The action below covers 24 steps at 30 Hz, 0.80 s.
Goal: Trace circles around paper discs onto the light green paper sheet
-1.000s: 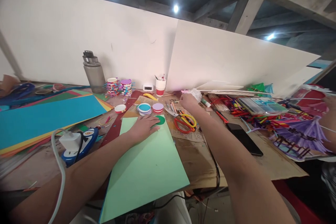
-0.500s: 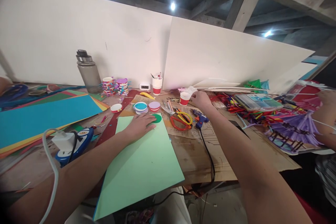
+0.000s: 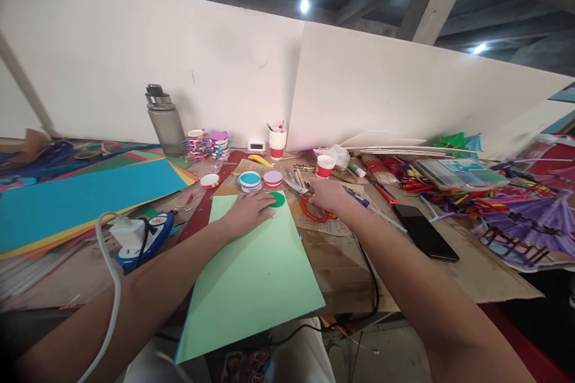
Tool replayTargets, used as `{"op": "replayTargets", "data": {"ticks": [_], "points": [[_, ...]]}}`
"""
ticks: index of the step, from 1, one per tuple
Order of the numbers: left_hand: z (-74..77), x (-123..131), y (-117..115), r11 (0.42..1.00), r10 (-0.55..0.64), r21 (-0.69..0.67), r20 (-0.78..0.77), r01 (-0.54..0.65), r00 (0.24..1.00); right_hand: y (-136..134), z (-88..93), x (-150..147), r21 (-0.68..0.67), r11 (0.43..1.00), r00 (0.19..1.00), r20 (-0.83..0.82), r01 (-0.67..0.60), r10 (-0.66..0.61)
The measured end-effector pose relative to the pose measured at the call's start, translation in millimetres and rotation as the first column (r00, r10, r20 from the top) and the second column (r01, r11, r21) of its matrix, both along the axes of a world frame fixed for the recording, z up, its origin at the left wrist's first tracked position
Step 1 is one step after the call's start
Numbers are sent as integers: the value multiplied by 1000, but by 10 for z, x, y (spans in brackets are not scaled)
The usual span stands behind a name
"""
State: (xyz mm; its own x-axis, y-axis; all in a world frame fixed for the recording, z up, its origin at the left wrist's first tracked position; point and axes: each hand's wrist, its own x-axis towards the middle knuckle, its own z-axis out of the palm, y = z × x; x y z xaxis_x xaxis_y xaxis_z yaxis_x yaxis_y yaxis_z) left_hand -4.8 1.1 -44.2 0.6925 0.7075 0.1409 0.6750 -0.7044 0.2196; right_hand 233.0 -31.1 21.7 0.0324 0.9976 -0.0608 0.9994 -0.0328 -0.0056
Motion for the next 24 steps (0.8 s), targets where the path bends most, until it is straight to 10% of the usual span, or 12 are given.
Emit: {"op": "replayTargets", "data": {"ticks": [24], "points": [[0, 8, -4, 1000, 25, -11, -14, -25, 1000, 88, -33, 312, 146, 950, 955, -153, 277, -255]]}}
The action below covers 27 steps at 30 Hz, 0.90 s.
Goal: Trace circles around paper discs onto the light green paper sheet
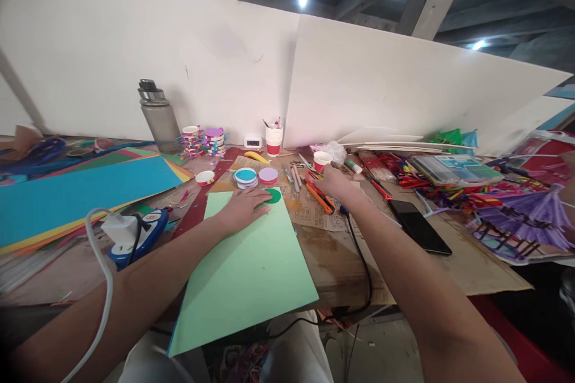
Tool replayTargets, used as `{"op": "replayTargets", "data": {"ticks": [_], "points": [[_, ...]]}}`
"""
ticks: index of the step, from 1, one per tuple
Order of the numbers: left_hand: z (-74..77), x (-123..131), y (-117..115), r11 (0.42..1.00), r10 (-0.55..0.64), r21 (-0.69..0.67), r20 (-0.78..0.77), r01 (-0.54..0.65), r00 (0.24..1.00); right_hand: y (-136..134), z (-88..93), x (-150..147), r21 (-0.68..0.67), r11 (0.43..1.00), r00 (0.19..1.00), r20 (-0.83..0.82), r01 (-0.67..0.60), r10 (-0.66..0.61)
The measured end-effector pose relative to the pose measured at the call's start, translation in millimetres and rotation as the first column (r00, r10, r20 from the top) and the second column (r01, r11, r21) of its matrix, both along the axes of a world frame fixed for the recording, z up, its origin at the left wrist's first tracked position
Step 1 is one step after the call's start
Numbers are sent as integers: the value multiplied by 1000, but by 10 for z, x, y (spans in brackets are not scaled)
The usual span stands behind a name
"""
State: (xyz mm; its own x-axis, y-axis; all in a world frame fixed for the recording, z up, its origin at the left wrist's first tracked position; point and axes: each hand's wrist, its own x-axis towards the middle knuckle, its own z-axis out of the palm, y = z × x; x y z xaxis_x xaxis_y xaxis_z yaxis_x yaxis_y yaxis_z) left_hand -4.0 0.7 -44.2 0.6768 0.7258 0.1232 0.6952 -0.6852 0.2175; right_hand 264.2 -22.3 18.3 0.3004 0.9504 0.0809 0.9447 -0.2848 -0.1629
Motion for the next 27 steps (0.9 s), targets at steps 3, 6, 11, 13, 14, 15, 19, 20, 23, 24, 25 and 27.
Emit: {"op": "replayTargets", "data": {"ticks": [3, 6, 11, 13, 14, 15, 19, 20, 23, 24, 25, 27], "points": [[0, 7, 4, 1000, 2, -4, 7, -2, 1000, 43, -41, -117, -8, 1000, 1000, -12, -28, 28], [-5, 7, 4, 1000, 1, -4, 12, -1, 1000, 103, -75, -243, -18, 998, 998, -12, -67, 67], [-5, -5, -54, 1000, -13, 13, 11, 13, 1000, 186, -103, -411, -25, 996, 996, 4, -87, 87], [-4, -4, -76, 1000, -19, 17, 10, 19, 1000, 220, -132, -454, -29, 997, 997, 15, -78, 79], [-5, -4, -81, 1000, -24, 13, 6, 24, 1000, 239, -154, -472, -32, 996, 996, 44, -77, 79], [-7, -3, -84, 1000, -20, 7, 4, 20, 1000, 259, -179, -490, -32, 996, 994, 69, -82, 84], [-27, -3, -76, 1000, -18, 1, 10, 18, 1000, 328, -274, -559, -20, 998, 996, 73, -58, 60], [-35, -2, -71, 1000, -21, 2, 14, 21, 1000, 343, -289, -571, -21, 998, 996, 66, -54, 55], [-59, -1, -55, 1000, -26, 1, 26, 26, 999, 383, -306, -581, -14, 998, 998, 38, -53, 54], [-65, 0, -50, 1000, -26, -2, 28, 26, 999, 396, -304, -575, -3, 999, 998, 15, -53, 53], [-69, 0, -46, 1000, -27, -6, 30, 27, 999, 410, -299, -565, 12, 999, 999, -14, -49, 49], [-69, 0, -42, 1000, -28, -13, 33, 29, 999, 438, -282, -537, 48, 998, 995, -89, -31, 35]]}}
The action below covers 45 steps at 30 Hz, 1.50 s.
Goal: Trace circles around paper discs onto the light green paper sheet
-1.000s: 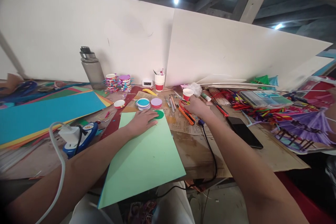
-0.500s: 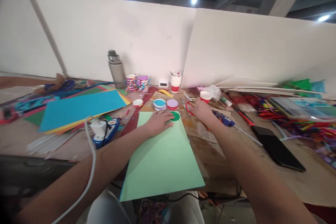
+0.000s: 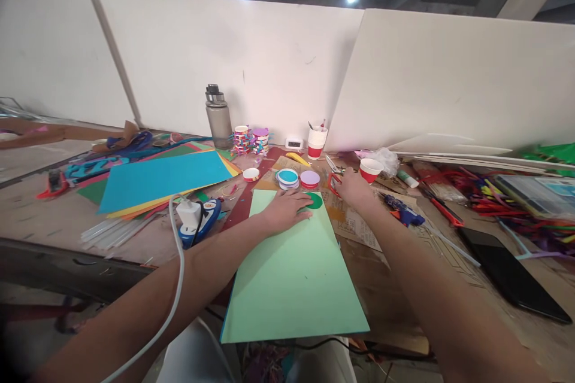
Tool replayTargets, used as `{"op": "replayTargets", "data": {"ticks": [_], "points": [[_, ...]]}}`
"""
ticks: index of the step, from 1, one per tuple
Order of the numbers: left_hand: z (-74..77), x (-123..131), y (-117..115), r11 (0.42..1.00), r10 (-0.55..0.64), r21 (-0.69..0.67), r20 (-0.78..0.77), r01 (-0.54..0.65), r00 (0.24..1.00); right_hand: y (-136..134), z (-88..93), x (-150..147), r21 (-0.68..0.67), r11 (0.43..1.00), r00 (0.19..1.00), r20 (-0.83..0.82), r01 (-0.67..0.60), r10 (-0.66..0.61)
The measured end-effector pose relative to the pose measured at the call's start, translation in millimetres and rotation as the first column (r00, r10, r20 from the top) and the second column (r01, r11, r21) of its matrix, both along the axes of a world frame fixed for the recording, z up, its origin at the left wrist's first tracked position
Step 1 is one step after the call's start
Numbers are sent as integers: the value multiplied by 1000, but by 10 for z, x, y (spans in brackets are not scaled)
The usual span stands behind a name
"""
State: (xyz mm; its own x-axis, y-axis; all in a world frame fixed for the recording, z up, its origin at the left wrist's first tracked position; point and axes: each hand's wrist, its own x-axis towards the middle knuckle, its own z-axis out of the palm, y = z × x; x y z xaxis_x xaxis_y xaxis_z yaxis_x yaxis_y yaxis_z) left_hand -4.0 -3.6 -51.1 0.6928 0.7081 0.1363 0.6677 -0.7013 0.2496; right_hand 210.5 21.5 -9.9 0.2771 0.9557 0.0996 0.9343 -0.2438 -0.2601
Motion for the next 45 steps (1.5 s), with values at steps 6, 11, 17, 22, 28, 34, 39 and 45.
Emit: {"op": "replayTargets", "data": {"ticks": [6, 11, 17, 22, 28, 34, 39, 45], "points": [[32, -3, -8, 1000, 14, 3, 1, -14, 1000, 87, 95, 97, 91, 994, 971, -237, 60, -37], [42, -10, 0, 1000, 14, 21, 3, -14, 1000, 134, 210, 190, 203, 974, 945, -326, 98, -27], [49, -9, 24, 1000, 21, 0, 2, -21, 1000, 26, 249, 202, 184, 979, 965, -258, 91, -42], [34, -11, 56, 1000, 14, 10, 2, -14, 1000, -145, 150, 65, 118, 992, 993, -111, 44, -31], [42, -30, 66, 1000, 8, 30, -5, -8, 1000, -273, 99, -192, 27, 999, 995, 99, -19, 16], [62, -18, 60, 999, 6, 46, -9, -5, 1000, -254, -29, -315, -16, 1000, 974, 226, -21, 24], [78, -19, 72, 999, 17, 32, -19, -17, 1000, -201, -96, -315, -35, 999, 964, 263, -24, 32], [58, -28, 101, 999, 5, 49, 4, -6, 1000, -209, -51, -293, -51, 998, 966, 252, -44, 56]]}}
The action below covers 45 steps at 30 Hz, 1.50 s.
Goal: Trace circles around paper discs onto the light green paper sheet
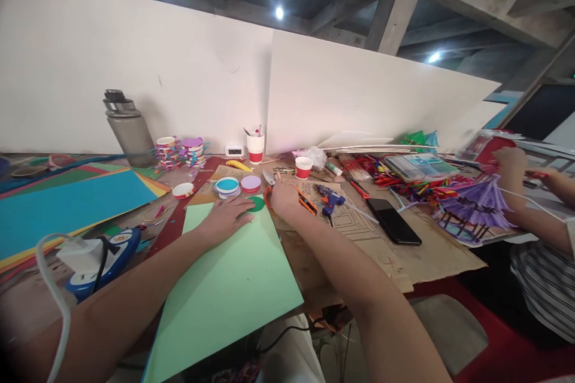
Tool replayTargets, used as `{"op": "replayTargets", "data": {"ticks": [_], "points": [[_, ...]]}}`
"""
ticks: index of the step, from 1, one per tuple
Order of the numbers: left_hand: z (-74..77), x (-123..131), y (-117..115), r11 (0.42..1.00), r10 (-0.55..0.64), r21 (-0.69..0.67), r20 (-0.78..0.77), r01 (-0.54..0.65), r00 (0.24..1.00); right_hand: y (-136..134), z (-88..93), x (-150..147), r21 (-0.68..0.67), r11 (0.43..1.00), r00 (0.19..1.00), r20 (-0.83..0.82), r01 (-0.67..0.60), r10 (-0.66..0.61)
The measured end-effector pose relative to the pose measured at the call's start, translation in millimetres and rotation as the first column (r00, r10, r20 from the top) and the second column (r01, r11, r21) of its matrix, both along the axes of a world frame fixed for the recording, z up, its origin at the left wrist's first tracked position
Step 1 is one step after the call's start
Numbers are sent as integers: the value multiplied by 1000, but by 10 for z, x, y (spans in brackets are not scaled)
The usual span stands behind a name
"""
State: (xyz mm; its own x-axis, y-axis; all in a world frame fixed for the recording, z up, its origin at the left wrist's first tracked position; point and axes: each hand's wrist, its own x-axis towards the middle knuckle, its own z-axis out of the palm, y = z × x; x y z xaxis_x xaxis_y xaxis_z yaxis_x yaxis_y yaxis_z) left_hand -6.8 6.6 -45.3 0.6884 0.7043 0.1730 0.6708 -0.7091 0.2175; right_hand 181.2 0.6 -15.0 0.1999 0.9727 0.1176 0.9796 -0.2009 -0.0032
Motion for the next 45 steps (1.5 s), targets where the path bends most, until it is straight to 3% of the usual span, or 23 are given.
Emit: {"op": "replayTargets", "data": {"ticks": [10, 23, 33, 45], "points": [[-2, 5, 7, 1000, 11, 1, -2, -11, 1000, -95, 134, -4, 4, 1000, 995, -102, 8, -7], [-3, 10, 7, 1000, 11, -28, -7, -11, 1000, -80, 606, 807, 59, 993, 909, -411, 98, -65], [-10, 10, 6, 1000, 7, -26, 8, -6, 1000, -63, 437, 895, 49, 993, 892, -445, 106, -73], [17, 3, -18, 1000, -3, -23, 1, 3, 1000, -105, 315, 697, 10, 996, 971, -224, 93, -89]]}}
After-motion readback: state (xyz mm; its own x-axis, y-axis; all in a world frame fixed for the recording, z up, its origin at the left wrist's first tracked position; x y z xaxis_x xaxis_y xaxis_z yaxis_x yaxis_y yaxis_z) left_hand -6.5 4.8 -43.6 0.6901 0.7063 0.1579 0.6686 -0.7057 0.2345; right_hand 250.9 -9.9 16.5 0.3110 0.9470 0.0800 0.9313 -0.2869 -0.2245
